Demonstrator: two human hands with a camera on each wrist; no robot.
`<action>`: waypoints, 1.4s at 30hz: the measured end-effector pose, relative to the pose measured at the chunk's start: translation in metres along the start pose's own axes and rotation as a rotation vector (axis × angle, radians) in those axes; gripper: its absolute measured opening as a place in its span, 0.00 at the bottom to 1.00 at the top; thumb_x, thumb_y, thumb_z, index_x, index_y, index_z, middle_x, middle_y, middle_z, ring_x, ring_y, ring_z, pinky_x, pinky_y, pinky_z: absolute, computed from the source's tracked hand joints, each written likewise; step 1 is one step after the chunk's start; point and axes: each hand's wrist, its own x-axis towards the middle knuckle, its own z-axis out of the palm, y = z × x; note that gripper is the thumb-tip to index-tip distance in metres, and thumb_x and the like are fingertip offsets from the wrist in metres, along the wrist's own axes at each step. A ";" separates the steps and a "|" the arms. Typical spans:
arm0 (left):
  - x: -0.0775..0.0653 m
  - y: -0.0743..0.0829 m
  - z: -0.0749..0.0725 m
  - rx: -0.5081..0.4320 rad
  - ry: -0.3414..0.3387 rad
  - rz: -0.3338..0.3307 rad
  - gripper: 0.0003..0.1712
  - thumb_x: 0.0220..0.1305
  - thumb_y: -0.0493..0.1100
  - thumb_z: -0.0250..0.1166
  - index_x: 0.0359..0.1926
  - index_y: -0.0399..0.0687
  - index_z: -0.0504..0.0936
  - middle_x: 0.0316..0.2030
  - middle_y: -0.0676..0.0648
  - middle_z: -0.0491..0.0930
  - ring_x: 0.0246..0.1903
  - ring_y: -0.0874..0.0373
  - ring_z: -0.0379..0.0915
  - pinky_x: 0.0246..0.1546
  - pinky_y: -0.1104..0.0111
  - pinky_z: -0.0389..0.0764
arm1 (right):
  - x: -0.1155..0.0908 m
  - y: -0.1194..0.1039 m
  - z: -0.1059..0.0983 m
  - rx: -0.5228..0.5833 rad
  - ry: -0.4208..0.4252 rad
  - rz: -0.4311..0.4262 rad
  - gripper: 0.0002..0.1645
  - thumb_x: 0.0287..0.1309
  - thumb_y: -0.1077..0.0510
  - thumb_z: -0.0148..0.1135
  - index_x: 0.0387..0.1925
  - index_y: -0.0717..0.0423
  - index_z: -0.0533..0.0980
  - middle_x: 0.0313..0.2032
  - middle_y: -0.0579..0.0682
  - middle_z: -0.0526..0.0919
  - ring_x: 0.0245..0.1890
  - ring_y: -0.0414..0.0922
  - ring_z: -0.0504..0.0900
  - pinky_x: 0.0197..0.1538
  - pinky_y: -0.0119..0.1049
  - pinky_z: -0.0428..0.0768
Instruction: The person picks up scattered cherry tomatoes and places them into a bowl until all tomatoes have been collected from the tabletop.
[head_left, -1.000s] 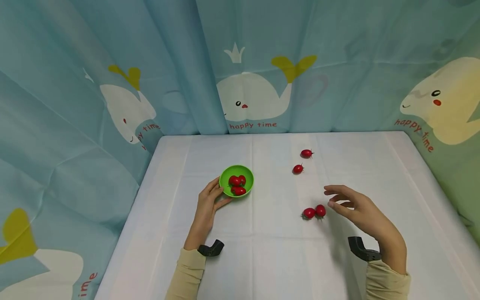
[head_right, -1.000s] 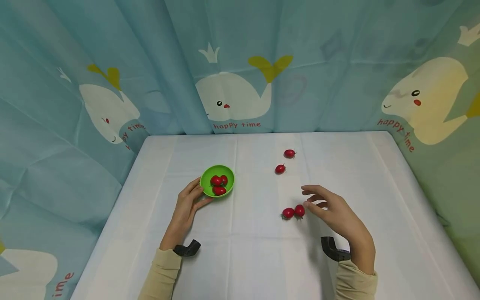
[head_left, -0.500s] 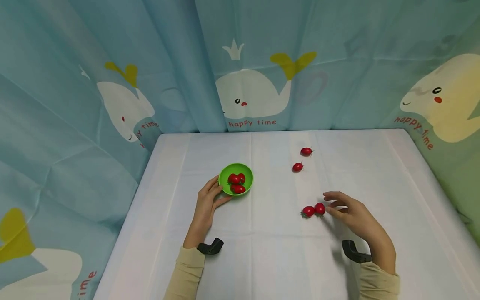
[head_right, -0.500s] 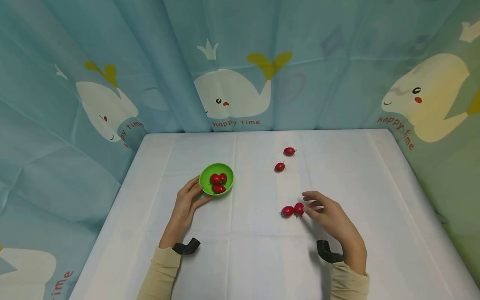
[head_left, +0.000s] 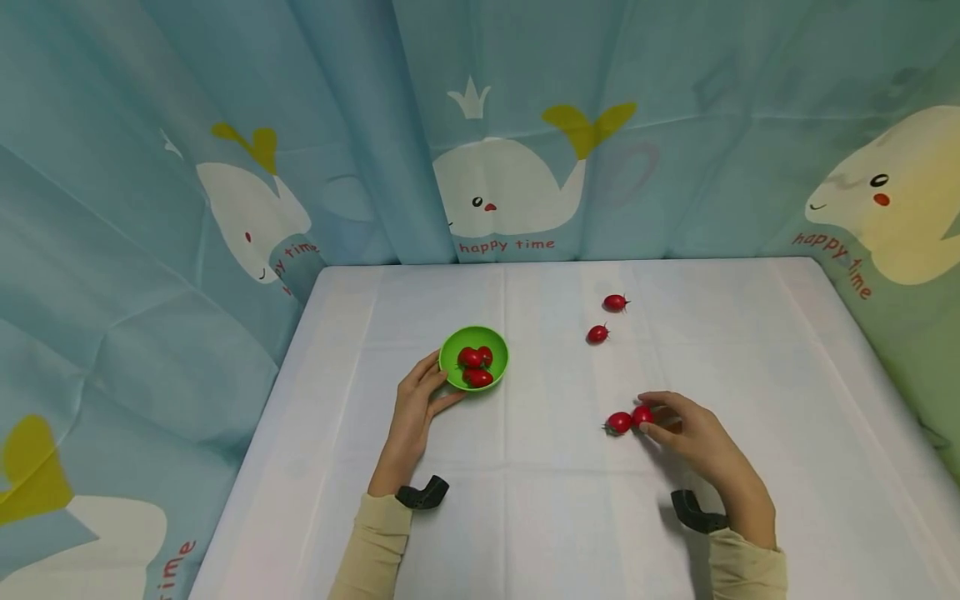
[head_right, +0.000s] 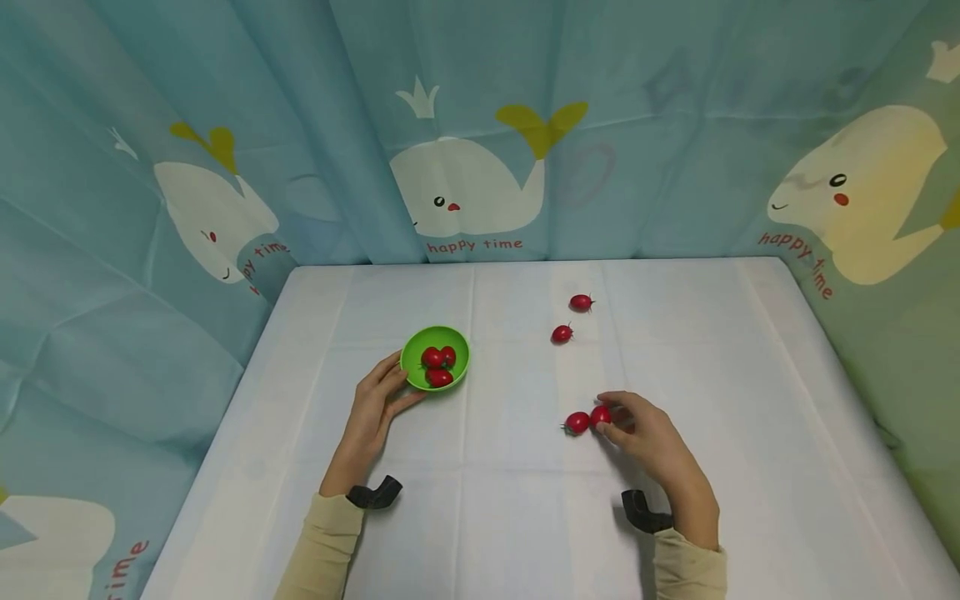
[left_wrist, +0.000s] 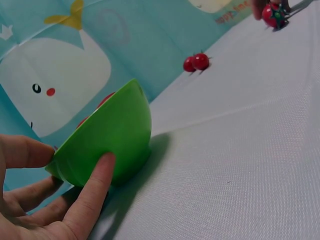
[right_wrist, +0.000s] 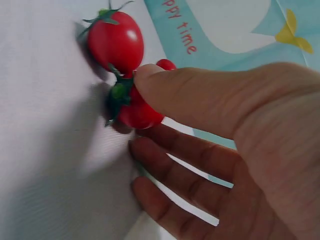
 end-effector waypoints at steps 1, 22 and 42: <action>0.000 0.000 0.000 0.000 0.002 0.000 0.24 0.74 0.39 0.54 0.69 0.51 0.68 0.68 0.46 0.69 0.66 0.49 0.69 0.52 0.62 0.86 | 0.000 0.000 0.000 -0.004 0.003 -0.005 0.27 0.60 0.55 0.68 0.60 0.56 0.74 0.51 0.55 0.83 0.47 0.49 0.82 0.47 0.34 0.84; 0.000 -0.002 -0.001 0.008 0.003 0.000 0.24 0.75 0.40 0.54 0.69 0.53 0.68 0.68 0.47 0.68 0.66 0.50 0.69 0.52 0.61 0.86 | 0.007 0.005 0.005 -0.286 -0.018 -0.192 0.24 0.59 0.53 0.69 0.54 0.58 0.75 0.46 0.49 0.81 0.42 0.42 0.78 0.45 0.40 0.84; 0.000 -0.001 -0.003 0.017 -0.008 0.002 0.23 0.75 0.41 0.53 0.69 0.53 0.69 0.68 0.47 0.69 0.66 0.49 0.69 0.54 0.59 0.86 | 0.008 0.009 0.000 -0.423 -0.006 -0.418 0.25 0.51 0.55 0.75 0.51 0.53 0.76 0.43 0.43 0.82 0.43 0.40 0.79 0.47 0.40 0.88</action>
